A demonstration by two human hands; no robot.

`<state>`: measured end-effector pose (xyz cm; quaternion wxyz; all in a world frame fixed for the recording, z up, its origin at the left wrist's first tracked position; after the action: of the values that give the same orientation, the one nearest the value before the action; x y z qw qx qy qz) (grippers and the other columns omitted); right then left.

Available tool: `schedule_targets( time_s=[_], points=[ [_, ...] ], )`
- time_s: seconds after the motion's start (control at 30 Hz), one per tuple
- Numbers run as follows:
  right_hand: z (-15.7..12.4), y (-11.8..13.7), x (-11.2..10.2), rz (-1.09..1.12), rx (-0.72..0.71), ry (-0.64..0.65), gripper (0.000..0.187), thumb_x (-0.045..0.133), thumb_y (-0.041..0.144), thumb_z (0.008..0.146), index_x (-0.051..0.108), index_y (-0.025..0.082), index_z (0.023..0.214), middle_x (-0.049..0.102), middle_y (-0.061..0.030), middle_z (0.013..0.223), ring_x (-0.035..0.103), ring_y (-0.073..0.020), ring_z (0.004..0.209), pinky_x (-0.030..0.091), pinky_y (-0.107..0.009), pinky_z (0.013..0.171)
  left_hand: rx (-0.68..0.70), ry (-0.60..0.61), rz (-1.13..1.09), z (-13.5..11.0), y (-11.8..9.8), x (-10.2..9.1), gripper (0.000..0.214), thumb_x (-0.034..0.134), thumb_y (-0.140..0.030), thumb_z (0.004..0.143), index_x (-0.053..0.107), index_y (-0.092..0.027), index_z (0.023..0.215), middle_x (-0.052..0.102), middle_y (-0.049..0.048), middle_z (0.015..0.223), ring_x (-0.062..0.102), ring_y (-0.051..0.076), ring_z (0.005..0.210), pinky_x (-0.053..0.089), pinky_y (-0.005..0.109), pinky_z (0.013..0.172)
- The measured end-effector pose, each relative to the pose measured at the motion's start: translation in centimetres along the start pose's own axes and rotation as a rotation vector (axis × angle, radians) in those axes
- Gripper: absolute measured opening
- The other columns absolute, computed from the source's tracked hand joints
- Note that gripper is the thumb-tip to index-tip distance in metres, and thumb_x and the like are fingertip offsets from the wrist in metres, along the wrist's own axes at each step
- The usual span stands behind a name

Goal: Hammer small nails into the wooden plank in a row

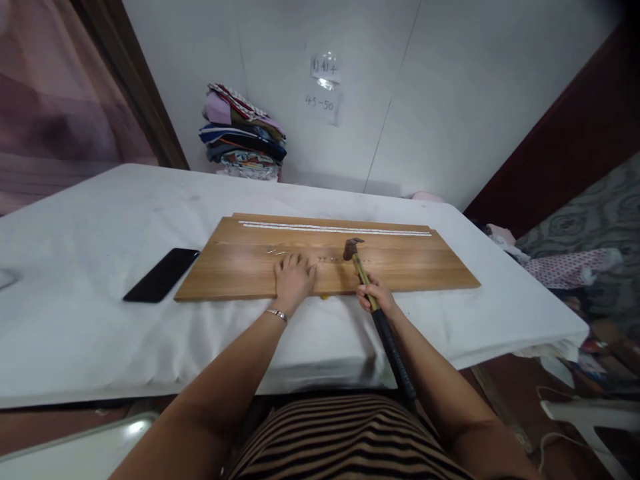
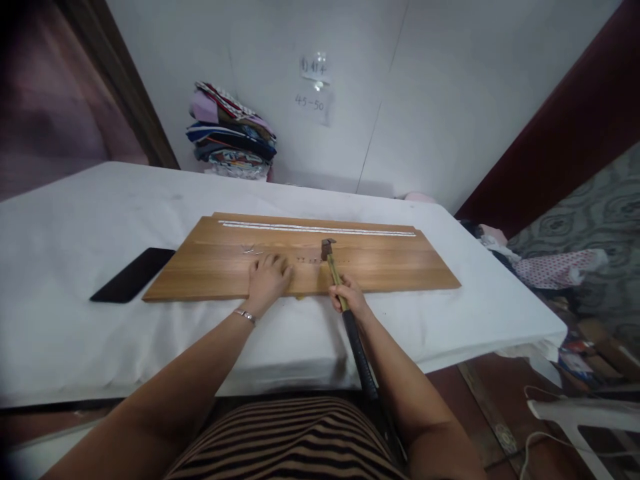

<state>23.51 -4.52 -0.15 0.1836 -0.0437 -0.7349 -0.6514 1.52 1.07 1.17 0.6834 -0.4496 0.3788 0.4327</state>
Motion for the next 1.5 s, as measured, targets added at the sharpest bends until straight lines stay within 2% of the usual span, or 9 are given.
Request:
schedule_targets(
  time_s=[0.37, 0.73, 0.93, 1.1, 1.2, 1.37, 1.43, 1.5],
  points=[
    [0.0, 0.4, 1.9, 0.007, 0.022, -0.132, 0.049, 0.068, 0.030, 0.066, 0.045, 0.020, 0.108, 0.052, 0.0138, 0.049, 0.039, -0.0067, 0.028, 0.027, -0.018, 0.030, 0.073, 0.051, 0.005, -0.3, 0.5, 0.2, 0.043, 0.046, -0.039, 0.092, 0.062, -0.017, 0.125, 0.056, 0.0170, 0.139, 0.045, 0.031, 0.129, 0.031, 0.049, 0.108],
    [-0.3, 0.1, 2.1, 0.006, 0.022, -0.176, 0.049, 0.071, 0.032, 0.063, 0.047, 0.020, 0.104, 0.051, 0.0138, 0.048, 0.037, -0.0062, 0.026, 0.024, -0.018, 0.028, 0.092, 0.030, -0.039, -0.3, 1.1, 0.8, 0.043, 0.046, -0.041, 0.093, 0.061, -0.017, 0.126, 0.055, 0.0169, 0.140, 0.045, 0.032, 0.131, 0.030, 0.050, 0.110],
    [0.4, -0.2, 1.6, 0.033, 0.014, -0.095, 0.040, 0.071, 0.033, 0.065, 0.045, 0.022, 0.093, 0.050, 0.0132, 0.047, 0.036, -0.0057, 0.026, 0.027, -0.017, 0.028, 0.079, 0.044, -0.055, -0.4, 1.0, 0.3, 0.042, 0.047, -0.040, 0.093, 0.062, -0.019, 0.125, 0.057, 0.0161, 0.139, 0.045, 0.032, 0.132, 0.032, 0.051, 0.110],
    [1.1, -0.4, 0.1, 0.063, 0.044, -0.018, 0.039, 0.071, 0.035, 0.066, 0.045, 0.022, 0.092, 0.046, 0.0140, 0.043, 0.034, -0.0061, 0.024, 0.024, -0.017, 0.026, 0.047, 0.070, -0.017, -0.2, 1.2, 0.6, 0.043, 0.044, -0.040, 0.093, 0.061, -0.021, 0.128, 0.056, 0.0133, 0.141, 0.044, 0.030, 0.135, 0.030, 0.052, 0.112],
    [3.0, 0.9, -1.1, 0.067, 0.080, 0.051, 0.036, 0.070, 0.033, 0.067, 0.046, 0.022, 0.092, 0.048, 0.0127, 0.044, 0.035, -0.0061, 0.026, 0.026, -0.017, 0.027, 0.017, 0.108, 0.012, -0.5, 1.7, 1.1, 0.047, 0.042, -0.042, 0.093, 0.058, -0.022, 0.133, 0.054, 0.0112, 0.145, 0.042, 0.029, 0.137, 0.027, 0.053, 0.115],
    [7.6, 4.9, -2.4, 0.019, 0.187, 0.171, 0.037, 0.069, 0.027, 0.066, 0.050, 0.021, 0.097, 0.054, 0.0106, 0.057, 0.037, -0.0045, 0.028, 0.027, -0.016, 0.027, -0.018, 0.125, 0.076, -1.8, 2.1, 2.3, 0.054, 0.037, -0.042, 0.093, 0.052, -0.024, 0.141, 0.047, 0.0089, 0.151, 0.037, 0.027, 0.143, 0.021, 0.053, 0.119],
    [8.0, 5.8, -2.4, 0.001, 0.255, 0.217, 0.040, 0.071, 0.026, 0.064, 0.052, 0.021, 0.098, 0.056, 0.0090, 0.064, 0.040, -0.0042, 0.030, 0.028, -0.017, 0.027, -0.052, 0.129, 0.088, -2.6, 2.2, 3.0, 0.054, 0.038, -0.043, 0.091, 0.053, -0.028, 0.141, 0.047, 0.0066, 0.152, 0.037, 0.027, 0.143, 0.021, 0.054, 0.119],
    [7.1, 5.9, -2.3, 0.014, 0.266, 0.192, 0.046, 0.072, 0.027, 0.064, 0.054, 0.023, 0.106, 0.055, 0.0087, 0.067, 0.040, -0.0036, 0.031, 0.028, -0.016, 0.028, -0.057, 0.160, 0.086, -3.3, 2.2, 3.8, 0.054, 0.040, -0.040, 0.089, 0.054, -0.030, 0.141, 0.048, 0.0053, 0.151, 0.038, 0.026, 0.143, 0.021, 0.053, 0.120]
  ],
)
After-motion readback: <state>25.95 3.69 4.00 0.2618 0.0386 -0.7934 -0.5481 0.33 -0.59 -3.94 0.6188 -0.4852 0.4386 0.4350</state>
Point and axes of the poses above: each hand's wrist, its own z-axis towards the middle knuckle, its own x-axis out of the palm, y = z × x, the point moved 2 cm from there along z, towards the middle knuckle
